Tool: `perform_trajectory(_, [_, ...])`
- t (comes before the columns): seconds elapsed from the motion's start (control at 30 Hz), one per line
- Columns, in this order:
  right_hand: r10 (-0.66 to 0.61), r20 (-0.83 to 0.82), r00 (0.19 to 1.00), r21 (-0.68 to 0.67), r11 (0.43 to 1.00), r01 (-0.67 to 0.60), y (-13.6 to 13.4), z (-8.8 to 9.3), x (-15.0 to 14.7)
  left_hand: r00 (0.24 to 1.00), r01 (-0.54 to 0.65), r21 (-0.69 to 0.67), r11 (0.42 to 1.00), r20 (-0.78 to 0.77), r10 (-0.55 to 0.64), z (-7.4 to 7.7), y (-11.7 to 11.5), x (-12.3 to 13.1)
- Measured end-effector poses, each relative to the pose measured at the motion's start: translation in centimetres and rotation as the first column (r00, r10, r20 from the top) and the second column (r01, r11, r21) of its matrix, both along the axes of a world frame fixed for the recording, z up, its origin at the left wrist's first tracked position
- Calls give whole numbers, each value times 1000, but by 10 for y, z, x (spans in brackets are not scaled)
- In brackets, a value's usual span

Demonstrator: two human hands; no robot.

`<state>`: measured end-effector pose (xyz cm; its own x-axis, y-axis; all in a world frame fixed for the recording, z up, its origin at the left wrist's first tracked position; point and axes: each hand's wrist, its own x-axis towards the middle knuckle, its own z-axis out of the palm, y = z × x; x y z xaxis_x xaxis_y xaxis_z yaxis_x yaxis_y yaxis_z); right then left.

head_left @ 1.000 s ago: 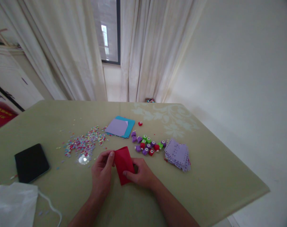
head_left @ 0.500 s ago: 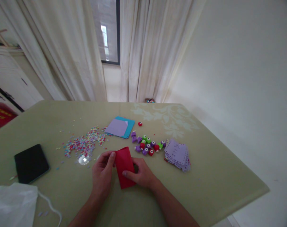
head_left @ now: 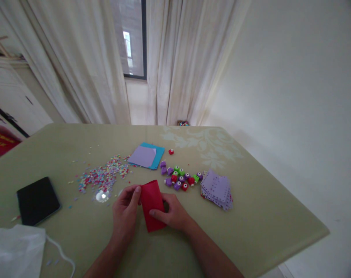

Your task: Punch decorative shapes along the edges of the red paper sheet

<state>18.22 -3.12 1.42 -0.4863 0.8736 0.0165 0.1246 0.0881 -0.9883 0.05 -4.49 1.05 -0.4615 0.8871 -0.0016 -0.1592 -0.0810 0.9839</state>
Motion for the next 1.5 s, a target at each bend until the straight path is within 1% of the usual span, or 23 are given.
perform_trajectory(0.13, [-3, 7, 1000, 8, 1000, 3, 0, 1, 0, 1000, -2, -5, 1000, 7, 2, -1, -1, 0])
perform_trajectory(0.33, [7, -9, 1000, -16, 1000, -8, 0, 1, 0, 1000, 10, 0, 1000, 16, -10, -3, -1, -1])
perform_trajectory(0.43, [1, 0, 1000, 8, 1000, -1, 0, 0, 0, 1000, 12, -3, 1000, 9, -12, -2, -1, -1])
perform_trajectory(0.7, [16, -9, 1000, -10, 1000, -16, 0, -5, 1, 1000, -3, 7, 1000, 5, 3, 0, 0, 0])
perform_trajectory(0.87, [10, -2, 1000, -17, 1000, -10, 0, -3, 0, 1000, 15, 6, 1000, -5, -15, -1, -1, -1])
perform_trajectory(1.03, [9, 28, 1000, 13, 1000, -9, 0, 0, 0, 1000, 7, -1, 1000, 6, -7, -1, -1, -1])
perform_trajectory(1.27, [6, 39, 999, 21, 1000, -7, 0, -1, 0, 1000, 2, -7, 1000, -1, -2, 2, 0, 1])
perform_trajectory(1.5, [-3, 50, 999, 2, 1000, 3, -1, 0, 0, 1000, 7, -7, 1000, 10, -7, 3, -1, 1])
